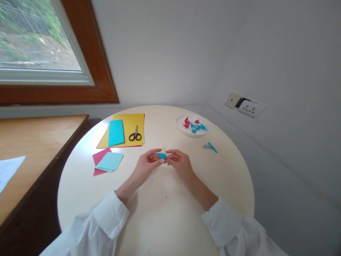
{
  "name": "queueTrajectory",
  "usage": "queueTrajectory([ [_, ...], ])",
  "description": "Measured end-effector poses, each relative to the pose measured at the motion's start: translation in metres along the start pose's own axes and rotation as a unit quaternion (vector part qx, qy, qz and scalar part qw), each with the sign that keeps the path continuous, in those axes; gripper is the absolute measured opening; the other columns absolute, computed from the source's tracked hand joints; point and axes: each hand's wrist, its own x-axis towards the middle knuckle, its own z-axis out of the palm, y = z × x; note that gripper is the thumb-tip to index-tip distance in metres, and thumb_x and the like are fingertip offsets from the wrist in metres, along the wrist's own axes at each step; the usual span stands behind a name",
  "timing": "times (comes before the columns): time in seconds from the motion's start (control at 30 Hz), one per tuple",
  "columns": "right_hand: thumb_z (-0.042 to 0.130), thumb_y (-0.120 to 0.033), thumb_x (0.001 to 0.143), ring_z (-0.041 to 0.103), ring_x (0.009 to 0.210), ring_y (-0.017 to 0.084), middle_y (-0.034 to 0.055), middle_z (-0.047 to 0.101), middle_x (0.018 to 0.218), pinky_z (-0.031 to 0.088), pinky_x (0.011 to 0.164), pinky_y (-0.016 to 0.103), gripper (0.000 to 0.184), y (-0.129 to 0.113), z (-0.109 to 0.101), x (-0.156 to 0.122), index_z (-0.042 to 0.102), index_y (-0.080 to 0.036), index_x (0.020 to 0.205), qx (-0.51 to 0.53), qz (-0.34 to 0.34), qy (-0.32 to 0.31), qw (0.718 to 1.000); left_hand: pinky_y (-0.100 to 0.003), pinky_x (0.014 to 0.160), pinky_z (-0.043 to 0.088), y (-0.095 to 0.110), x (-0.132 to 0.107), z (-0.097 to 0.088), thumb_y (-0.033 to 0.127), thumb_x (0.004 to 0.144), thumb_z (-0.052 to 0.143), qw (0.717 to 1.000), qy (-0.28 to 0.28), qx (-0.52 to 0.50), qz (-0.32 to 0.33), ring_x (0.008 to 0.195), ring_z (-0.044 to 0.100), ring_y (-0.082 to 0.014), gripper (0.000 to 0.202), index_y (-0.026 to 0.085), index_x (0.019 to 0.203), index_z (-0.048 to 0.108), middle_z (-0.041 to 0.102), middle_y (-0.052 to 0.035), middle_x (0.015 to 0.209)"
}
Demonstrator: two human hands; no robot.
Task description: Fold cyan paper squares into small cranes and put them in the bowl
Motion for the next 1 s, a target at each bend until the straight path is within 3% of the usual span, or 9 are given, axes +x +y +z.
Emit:
queueTrajectory([
  [0.2, 0.073, -0.02, 0.054, 0.06, 0.051, 0.012, -0.0022, 0.068, 0.057, 0.046, 0.054, 0.025, 0.024, 0.0007, -0.0003, 0.0008, 0.064, -0.019, 0.076, 0.008, -0.001, -0.003, 1.0, -0.028, 0.07, 0.049, 0.0034, -0.002, 0.0041, 0.023, 0.053, 0.078, 1.0, -0.015, 0.006, 0.014, 0.071, 0.064, -0.0149, 0.055, 0.015, 0.102, 0.055, 0.066, 0.0, 0.071],
  [0.4, 0.073, -0.021, 0.054, 0.063, 0.056, 0.014, -0.0014, 0.068, 0.059, 0.048, 0.057, 0.027, 0.026, -0.0003, 0.0017, -0.0021, 0.063, -0.019, 0.078, -0.007, 0.005, -0.011, 1.0, -0.022, 0.059, 0.046, 0.0028, -0.0016, 0.0045, 0.026, 0.059, 0.074, 0.998, 0.029, 0.017, 0.051, 0.058, 0.058, -0.0096, 0.036, 0.014, 0.088, 0.057, 0.063, 0.002, 0.063],
  [0.63, 0.072, -0.021, 0.055, 0.062, 0.056, 0.013, -0.0023, 0.067, 0.059, 0.049, 0.059, 0.027, 0.024, 0.001, 0.0022, -0.0019, 0.063, -0.019, 0.077, -0.008, -0.002, -0.007, 1.0, -0.023, 0.056, 0.045, 0.0035, -0.0021, 0.0035, 0.029, 0.058, 0.075, 0.997, 0.041, 0.028, 0.059, 0.056, 0.059, -0.0113, 0.033, 0.015, 0.083, 0.058, 0.065, 0.0014, 0.059],
  [1.0, 0.066, -0.03, 0.063, 0.057, 0.057, 0.012, -0.001, 0.063, 0.057, 0.046, 0.06, 0.027, 0.012, -0.001, 0.0032, -0.0023, 0.064, -0.018, 0.062, -0.072, -0.033, 0.001, 0.997, -0.021, 0.053, 0.041, 0.0031, -0.004, 0.0073, 0.028, 0.059, 0.073, 0.995, 0.035, 0.063, 0.073, 0.054, 0.056, -0.0104, 0.032, 0.016, 0.084, 0.056, 0.06, 0.004, 0.054],
])
